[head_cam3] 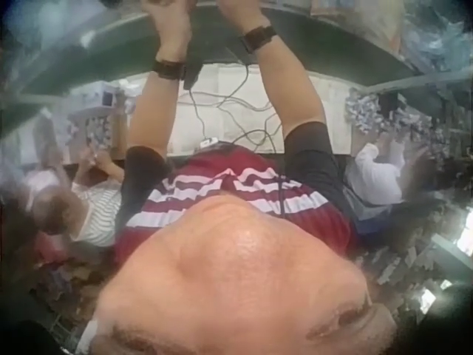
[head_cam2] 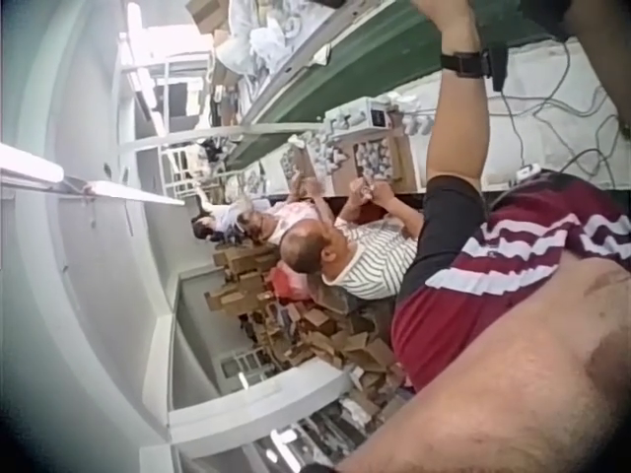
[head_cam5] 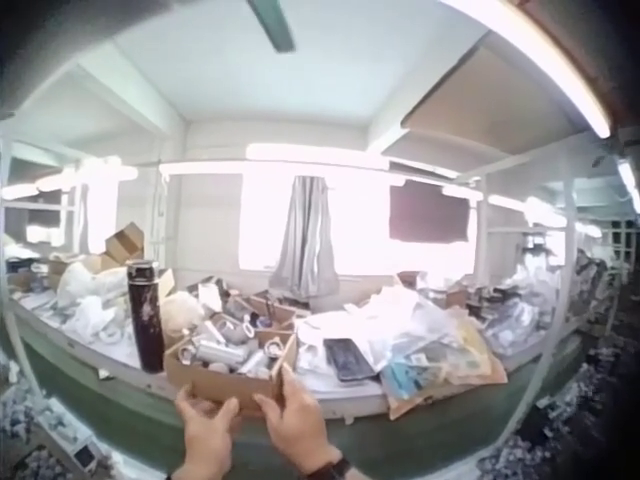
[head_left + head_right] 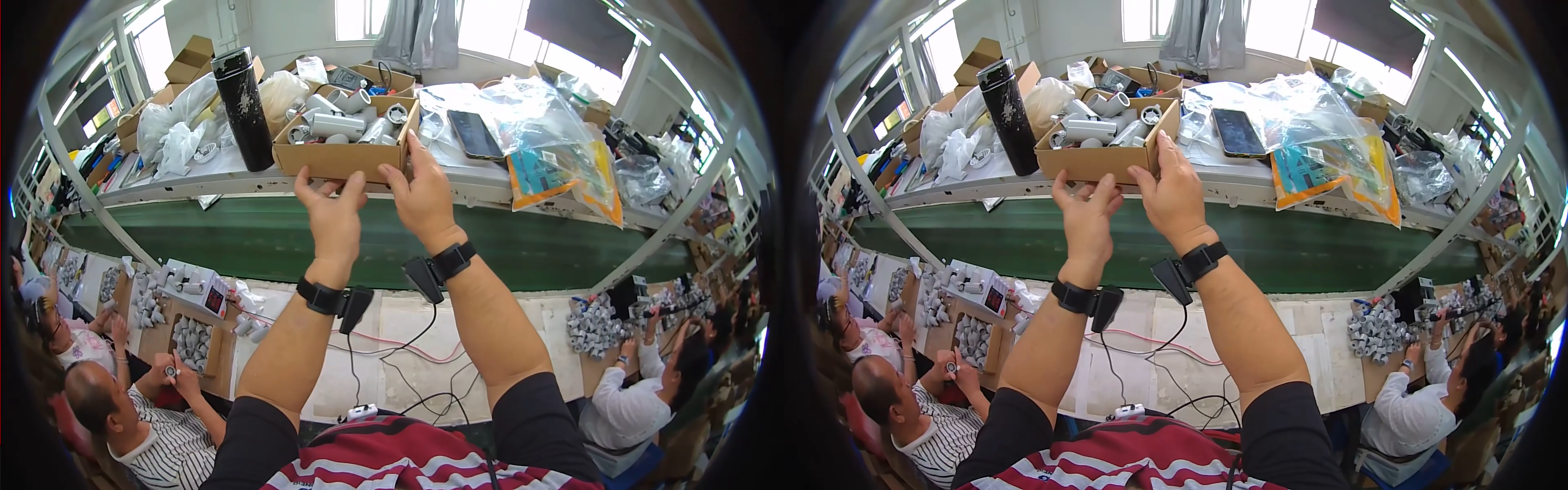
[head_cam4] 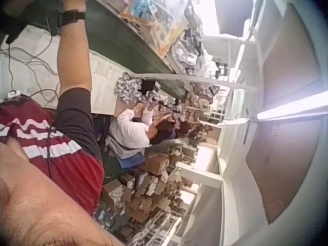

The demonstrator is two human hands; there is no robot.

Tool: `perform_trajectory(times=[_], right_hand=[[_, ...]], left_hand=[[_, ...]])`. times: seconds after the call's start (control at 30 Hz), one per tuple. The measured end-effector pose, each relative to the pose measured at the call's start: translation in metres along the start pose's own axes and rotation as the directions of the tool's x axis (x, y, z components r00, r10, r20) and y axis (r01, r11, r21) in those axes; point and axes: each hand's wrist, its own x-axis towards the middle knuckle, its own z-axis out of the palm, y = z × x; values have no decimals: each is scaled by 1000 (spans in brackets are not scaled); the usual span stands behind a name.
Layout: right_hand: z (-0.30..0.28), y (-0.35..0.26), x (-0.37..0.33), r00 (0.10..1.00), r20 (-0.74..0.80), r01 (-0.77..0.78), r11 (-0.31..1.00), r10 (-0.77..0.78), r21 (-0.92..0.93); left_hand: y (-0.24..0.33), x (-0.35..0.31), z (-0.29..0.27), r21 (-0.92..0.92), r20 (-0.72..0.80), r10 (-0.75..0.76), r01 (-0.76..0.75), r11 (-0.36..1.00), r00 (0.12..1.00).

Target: The person picks up a box of plastic components, sets it down, and removes a component to hold against a testing device. They rotate the component, touch it to a wire, and then repeat the process with multiple components, sometimes holding two together against the device.

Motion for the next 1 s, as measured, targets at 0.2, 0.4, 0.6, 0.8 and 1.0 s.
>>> perform_trajectory(times=[0.2,0.4,0.6,0.8,1.0], right_hand=[[5,0,29,995,-63,82,994,-78,69],[-25,7,-26,982,-126,-158,972,137,-175],[-19,2,-53,589,336,-748,339,735,570],[2,-8,-20,998,-65,-11,986,0,-165],[-3,11,-10,995,45,-80,982,89,-172]], left_hand=[[11,22,7,-219,-22,-87,80,972,996],[-4,20,8,-65,-102,-74,67,996,992],[-8,17,3,-10,-83,-62,61,998,995],[-3,31,-17,162,-118,146,-126,979,982],[-18,41,-12,282,-64,339,-309,909,939]])
